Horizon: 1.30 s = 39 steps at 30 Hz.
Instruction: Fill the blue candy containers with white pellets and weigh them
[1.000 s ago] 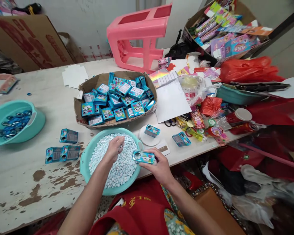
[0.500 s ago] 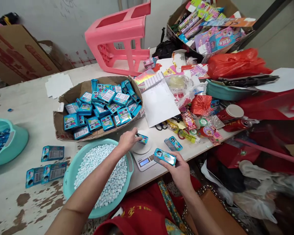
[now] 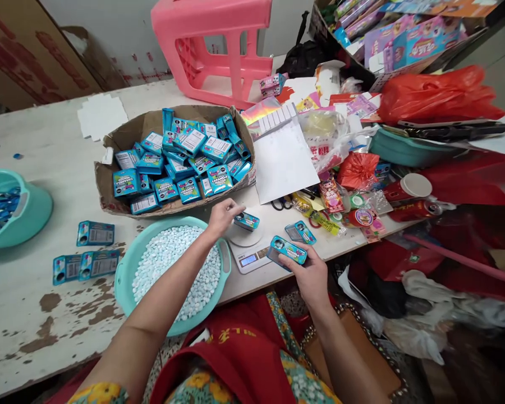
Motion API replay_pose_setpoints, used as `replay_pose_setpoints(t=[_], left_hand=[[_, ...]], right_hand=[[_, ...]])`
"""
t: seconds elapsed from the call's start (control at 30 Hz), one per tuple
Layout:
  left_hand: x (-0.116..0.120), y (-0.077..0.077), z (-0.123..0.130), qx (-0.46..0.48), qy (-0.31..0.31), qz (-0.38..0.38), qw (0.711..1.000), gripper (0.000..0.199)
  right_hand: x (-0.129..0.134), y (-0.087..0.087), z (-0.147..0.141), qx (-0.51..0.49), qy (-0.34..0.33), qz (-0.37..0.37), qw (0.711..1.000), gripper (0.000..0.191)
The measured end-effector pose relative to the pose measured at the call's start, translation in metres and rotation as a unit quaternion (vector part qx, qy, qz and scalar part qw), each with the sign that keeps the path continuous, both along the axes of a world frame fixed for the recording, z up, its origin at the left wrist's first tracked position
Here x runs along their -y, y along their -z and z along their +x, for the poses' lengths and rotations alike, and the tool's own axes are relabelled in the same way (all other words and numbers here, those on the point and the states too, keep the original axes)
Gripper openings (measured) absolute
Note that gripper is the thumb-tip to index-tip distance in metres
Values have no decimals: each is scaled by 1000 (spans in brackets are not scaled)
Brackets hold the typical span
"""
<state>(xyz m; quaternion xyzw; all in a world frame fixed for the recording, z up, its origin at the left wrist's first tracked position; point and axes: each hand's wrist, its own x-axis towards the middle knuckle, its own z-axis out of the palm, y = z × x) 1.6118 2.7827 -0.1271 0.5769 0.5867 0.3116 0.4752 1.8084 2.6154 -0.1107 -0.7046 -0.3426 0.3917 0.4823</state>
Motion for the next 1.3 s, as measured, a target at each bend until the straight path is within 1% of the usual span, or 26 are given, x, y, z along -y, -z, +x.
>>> replay_pose_setpoints(t=[0.03, 0.07, 0.13, 0.17, 0.23, 0.3, 0.37, 0.43, 0.47, 0.53, 0.6, 0.67, 0.7, 0.77, 0.83, 0.9, 0.97, 1.0, 1.03, 1.1, 1.13, 1.17, 1.2, 1.23, 1.27, 1.3], left_hand=[[3, -3, -5, 77, -27, -43, 996, 42], [7, -8, -12, 145, -49, -90, 984, 43], [20, -19, -35, 246, -77, -163, 952, 43], [28, -24, -50, 273, -87, -180, 941, 43], [48, -30, -85, 267, -114, -178, 940, 41], [69, -28, -119, 186, -140, -164, 958, 36], [88, -20, -146, 48, -145, -146, 977, 30], [103, -10, -161, -114, -104, -114, 981, 26], [108, -6, -163, -192, -68, -96, 974, 25], [115, -3, -161, -329, 15, -71, 941, 25], [117, -4, -152, -429, 85, -62, 897, 29], [117, -8, -144, -487, 129, -49, 862, 33], [116, -10, -142, -501, 146, -35, 853, 33], [113, -17, -140, -510, 168, 7, 844, 30], [106, -24, -138, -502, 168, 53, 847, 28], [94, -29, -131, -461, 146, 89, 871, 28], [76, -31, -111, -387, 136, 128, 903, 29], [65, -30, -96, -353, 146, 152, 912, 30], [55, -28, -78, -328, 165, 175, 914, 33], [37, -22, -42, -322, 227, 204, 896, 50], [29, -20, -27, -331, 262, 198, 884, 52], [23, -17, -15, -340, 295, 180, 875, 46], [19, -15, -9, -347, 310, 158, 871, 38], [16, -15, -10, -346, 301, 147, 876, 35], [15, -17, -17, -337, 274, 144, 889, 33], [18, -21, -31, -322, 228, 151, 906, 34]], right_hand=[[1, 0, 0, -5, 5, 2, 1000, 46], [2, 0, 0, -8, 11, 4, 1000, 47], [4, -2, 0, -7, 23, 4, 1000, 48], [5, -2, 1, -2, 30, 2, 1000, 48], [6, -2, 1, 12, 38, -2, 999, 47], [7, -1, 1, 22, 43, -1, 999, 46], [7, 1, -1, 23, 45, 3, 999, 46], [7, 4, -4, 22, 48, 7, 999, 47], [7, 5, -6, 22, 48, 7, 999, 47], [6, 7, -9, 20, 45, 7, 999, 48], [5, 9, -11, 12, 42, 6, 999, 48], [4, 10, -11, 5, 40, 7, 999, 49], [4, 10, -11, 3, 41, 8, 999, 49], [3, 11, -9, -1, 41, 8, 999, 49], [2, 13, -7, -4, 39, 9, 999, 48], [1, 14, -4, -3, 39, 8, 999, 48], [-1, 15, -3, 5, 38, 6, 999, 47], [-2, 14, -3, 9, 36, 3, 999, 47], [-2, 13, -4, 12, 33, -1, 999, 47], [-4, 10, -7, 20, 24, -13, 999, 48], [-5, 9, -8, 24, 20, -19, 999, 49], [-7, 9, -11, 30, 17, -25, 999, 50], [-9, 10, -13, 36, 14, -28, 999, 51], [-14, 12, -16, 41, 10, -26, 999, 52], [-19, 15, -21, 48, 5, -19, 999, 53], [-26, 20, -26, 56, -3, -7, 998, 53]])
